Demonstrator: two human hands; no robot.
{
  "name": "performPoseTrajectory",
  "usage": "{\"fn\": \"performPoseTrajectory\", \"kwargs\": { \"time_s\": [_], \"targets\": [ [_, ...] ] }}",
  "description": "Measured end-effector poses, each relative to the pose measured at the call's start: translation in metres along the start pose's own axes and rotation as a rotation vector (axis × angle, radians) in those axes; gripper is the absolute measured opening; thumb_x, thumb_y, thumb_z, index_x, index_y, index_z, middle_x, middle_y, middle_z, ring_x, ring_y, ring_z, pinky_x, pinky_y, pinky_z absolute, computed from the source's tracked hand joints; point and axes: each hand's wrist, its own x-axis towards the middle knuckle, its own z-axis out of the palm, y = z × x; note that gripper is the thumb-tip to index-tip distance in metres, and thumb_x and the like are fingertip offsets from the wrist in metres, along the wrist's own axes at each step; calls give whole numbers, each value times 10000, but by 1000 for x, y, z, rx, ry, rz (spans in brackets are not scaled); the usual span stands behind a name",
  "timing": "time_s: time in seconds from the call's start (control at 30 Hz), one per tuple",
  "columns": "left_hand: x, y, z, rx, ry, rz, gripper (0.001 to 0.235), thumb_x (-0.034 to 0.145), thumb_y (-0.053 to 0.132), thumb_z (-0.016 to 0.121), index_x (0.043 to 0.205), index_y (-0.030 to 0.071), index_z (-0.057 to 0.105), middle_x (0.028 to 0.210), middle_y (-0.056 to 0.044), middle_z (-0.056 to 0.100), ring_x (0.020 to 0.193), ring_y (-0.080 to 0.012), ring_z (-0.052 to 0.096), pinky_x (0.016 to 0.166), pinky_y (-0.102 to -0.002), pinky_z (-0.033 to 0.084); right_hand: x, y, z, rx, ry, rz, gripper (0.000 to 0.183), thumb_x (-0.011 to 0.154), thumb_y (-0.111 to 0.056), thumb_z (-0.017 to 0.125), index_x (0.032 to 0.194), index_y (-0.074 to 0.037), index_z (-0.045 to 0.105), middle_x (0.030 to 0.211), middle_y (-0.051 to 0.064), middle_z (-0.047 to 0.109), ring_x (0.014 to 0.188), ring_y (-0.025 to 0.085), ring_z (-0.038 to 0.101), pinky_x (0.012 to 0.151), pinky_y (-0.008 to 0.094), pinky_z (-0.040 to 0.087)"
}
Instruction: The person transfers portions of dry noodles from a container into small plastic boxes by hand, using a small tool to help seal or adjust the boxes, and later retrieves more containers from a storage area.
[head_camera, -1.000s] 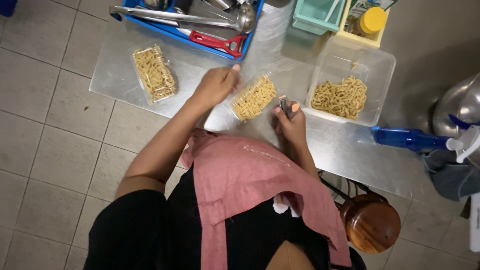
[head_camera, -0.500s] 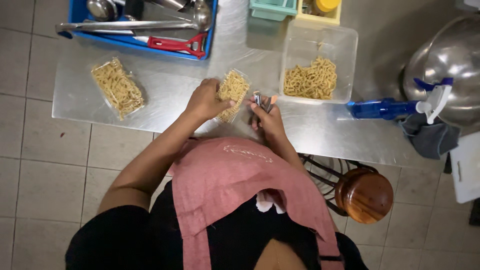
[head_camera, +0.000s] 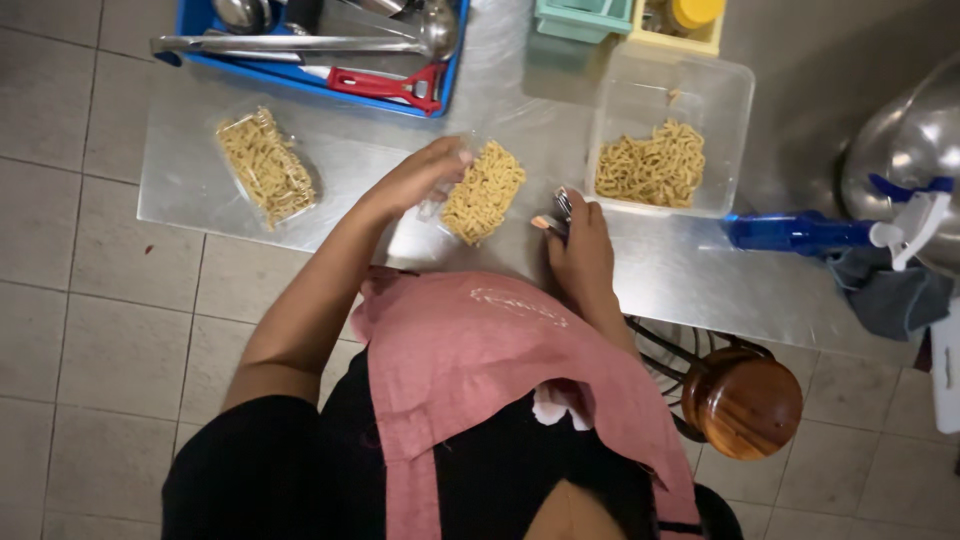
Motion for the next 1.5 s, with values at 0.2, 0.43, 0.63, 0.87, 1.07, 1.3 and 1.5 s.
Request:
{"fn": "performPoseTrajectory", "kwargs": {
  "time_s": [0.2,0.43,0.63,0.87,1.07,1.3,1.5],
  "targets": [
    [13,-27,-13,-206,-42,-12,767,976,614,399,1579,140,384,1486,-140,571,1328,-315,568,1092,-490,435,0,-16,-11,-154,30,-75,640,840,-183,782,1416,-70,527,1217,198,571,1094,407,550,873,483,504],
    [12,-24,-13,-213,-55,-52,791,962,651,344,1580,158,360,1490,-144,556,1346,-330,536,1085,-517,432,39,11,-70,-164,291,-196,239,951,-85,750,1184,-49,711,1080,153,697,1037,348,652,947,464,513],
    [10,-25,-12,-221,-58,-22,805,973,673,334,1584,149,363,1487,-152,571,1339,-339,548,1085,-510,437,99,43,-89,-256,84,-429,547,701,12,741,1244,9,670,1178,218,660,1096,440,599,944,488,479],
    [7,-33,-6,-320,-46,-35,811,947,673,331,1572,159,374,1459,-139,579,1301,-313,572,1028,-507,496,125,71,-69,-207,-77,-295,190,827,25,729,1005,-41,739,1035,167,671,922,344,675,835,416,555],
    [9,-36,10,-359,-11,3,828,950,684,332,1558,125,388,1459,-136,591,1303,-297,573,1016,-503,495,127,76,-106,4,12,-171,164,871,-27,754,1030,2,727,919,153,717,798,239,711,727,344,568],
    [13,-33,20,-357,11,9,809,952,667,341,1546,121,407,1457,-127,591,1307,-280,565,1035,-505,476,115,58,-123,354,-6,30,138,934,-38,747,1053,-1,688,843,43,723,727,105,703,653,255,550],
    [15,-38,19,-375,7,29,791,967,655,339,1539,116,423,1458,-128,603,1303,-289,573,1047,-508,474,98,16,-94,554,-214,-119,185,950,-70,770,1088,-2,668,953,51,693,826,103,689,727,257,588]
  ]
}}
